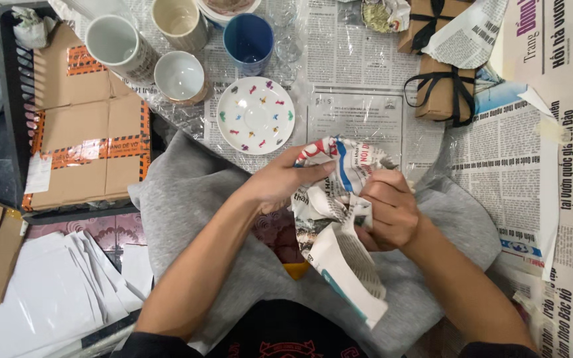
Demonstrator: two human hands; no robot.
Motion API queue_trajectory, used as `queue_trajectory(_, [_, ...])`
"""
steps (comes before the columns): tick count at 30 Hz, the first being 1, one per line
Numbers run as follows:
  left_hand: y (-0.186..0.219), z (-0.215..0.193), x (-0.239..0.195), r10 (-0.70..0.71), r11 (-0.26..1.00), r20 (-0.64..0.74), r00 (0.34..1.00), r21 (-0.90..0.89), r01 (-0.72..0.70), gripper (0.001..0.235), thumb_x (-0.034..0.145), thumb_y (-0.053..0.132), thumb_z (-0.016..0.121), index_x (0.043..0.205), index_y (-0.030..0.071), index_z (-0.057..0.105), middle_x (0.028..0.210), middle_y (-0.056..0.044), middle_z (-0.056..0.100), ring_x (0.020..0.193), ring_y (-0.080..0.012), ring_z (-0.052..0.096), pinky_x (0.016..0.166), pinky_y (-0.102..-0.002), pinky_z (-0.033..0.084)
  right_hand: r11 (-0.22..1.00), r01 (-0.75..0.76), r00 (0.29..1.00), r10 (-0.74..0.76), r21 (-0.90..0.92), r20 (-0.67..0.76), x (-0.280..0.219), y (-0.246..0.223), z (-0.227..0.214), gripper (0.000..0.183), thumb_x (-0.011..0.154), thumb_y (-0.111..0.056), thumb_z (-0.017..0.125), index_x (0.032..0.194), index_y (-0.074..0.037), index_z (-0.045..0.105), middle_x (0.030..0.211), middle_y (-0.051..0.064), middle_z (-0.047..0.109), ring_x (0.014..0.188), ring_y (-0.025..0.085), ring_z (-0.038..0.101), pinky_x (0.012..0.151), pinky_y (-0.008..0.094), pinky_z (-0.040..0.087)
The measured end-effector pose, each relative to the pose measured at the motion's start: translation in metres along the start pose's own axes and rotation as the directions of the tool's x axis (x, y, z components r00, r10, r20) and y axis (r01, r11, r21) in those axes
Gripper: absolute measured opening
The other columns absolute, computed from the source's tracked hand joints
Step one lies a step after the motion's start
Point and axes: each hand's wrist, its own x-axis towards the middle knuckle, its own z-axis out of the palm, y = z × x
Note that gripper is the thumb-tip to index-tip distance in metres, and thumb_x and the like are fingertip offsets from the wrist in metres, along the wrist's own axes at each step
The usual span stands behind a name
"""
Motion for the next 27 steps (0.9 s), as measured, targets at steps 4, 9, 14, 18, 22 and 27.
queue_trajectory(4, [-0.001, -0.004, -0.003, 0.130, 0.983, -0.049, 0.990, 0.137, -0.123, 0.032, 0.101, 0.007, 0.061, 0.133, 0.003, 0.063, 0.117, -0.005, 0.070, 0.108, -0.0130, 0.062, 0.096, -0.029, 0.050, 0.982, -0.167, 0.983, 0.159, -0.087, -0.091, 0.012, -0.007, 0.009, 0.021, 0.084, -0.026, 0.072, 0.096, -0.008, 0.069, 0.108, 0.007, 0.072, 0.108, 0.026, 0.059, 0.092, 0.046, 0.041])
queue_trajectory(9, [0.007, -0.006, -0.008, 0.298, 0.856, -0.012, 0.955, 0.446, -0.261, 0.029, 0.104, 0.008, 0.060, 0.133, 0.004, 0.064, 0.116, -0.006, 0.072, 0.109, -0.0143, 0.062, 0.098, -0.029, 0.049, 0.707, -0.454, 0.743, 0.636, 0.543, -0.207, 0.021, -0.010, 0.005, 0.099, 0.090, -0.028, 0.084, 0.160, -0.006, 0.018, 0.158, 0.008, 0.029, 0.148, 0.021, 0.035, 0.121, 0.044, 0.031])
queue_trajectory(14, [0.012, 0.002, -0.010, 0.335, 0.841, -0.003, 0.942, 0.452, -0.297, 0.036, 0.105, 0.010, 0.058, 0.141, 0.007, 0.059, 0.121, -0.006, 0.072, 0.112, -0.0139, 0.063, 0.100, -0.029, 0.050, 0.037, -0.622, 0.454, 0.831, 0.782, 0.322, 0.008, -0.009, 0.008, 0.099, 0.082, -0.009, 0.088, 0.163, -0.003, 0.032, 0.152, 0.019, 0.053, 0.141, 0.025, 0.055, 0.123, 0.041, 0.047])
queue_trajectory(18, [0.012, 0.003, -0.010, 0.372, 0.783, -0.027, 0.928, 0.546, -0.298, 0.041, 0.104, 0.010, 0.057, 0.145, 0.009, 0.055, 0.127, -0.008, 0.071, 0.116, -0.0146, 0.063, 0.101, -0.030, 0.050, 0.040, -0.495, 0.481, 0.845, 0.868, 0.235, -0.001, -0.009, 0.021, 0.087, 0.082, -0.004, 0.083, 0.153, -0.003, 0.034, 0.152, 0.011, 0.051, 0.130, 0.022, 0.061, 0.113, 0.040, 0.055])
queue_trajectory(22, [0.015, 0.008, -0.007, 0.379, 0.817, -0.061, 0.923, 0.490, -0.303, 0.050, 0.100, 0.015, 0.064, 0.148, 0.008, 0.053, 0.130, -0.011, 0.071, 0.120, -0.0196, 0.064, 0.106, -0.034, 0.051, 0.391, -0.720, 0.496, 0.868, 0.573, 0.030, -0.006, -0.010, 0.024, 0.073, 0.085, -0.006, 0.078, 0.149, -0.001, 0.044, 0.127, 0.009, 0.066, 0.113, 0.016, 0.067, 0.101, 0.031, 0.055])
queue_trajectory(27, [0.018, 0.019, -0.016, 0.495, 0.776, 0.058, 0.867, 0.420, -0.471, 0.096, 0.091, 0.031, 0.084, 0.166, 0.007, 0.030, 0.170, -0.019, 0.037, 0.157, -0.0285, 0.038, 0.130, -0.044, 0.032, 0.132, -0.602, 0.235, 0.972, 0.787, 0.017, -0.015, 0.000, 0.029, 0.035, 0.098, -0.010, 0.070, 0.131, 0.000, 0.060, 0.109, 0.007, 0.071, 0.097, 0.015, 0.069, 0.084, 0.030, 0.059])
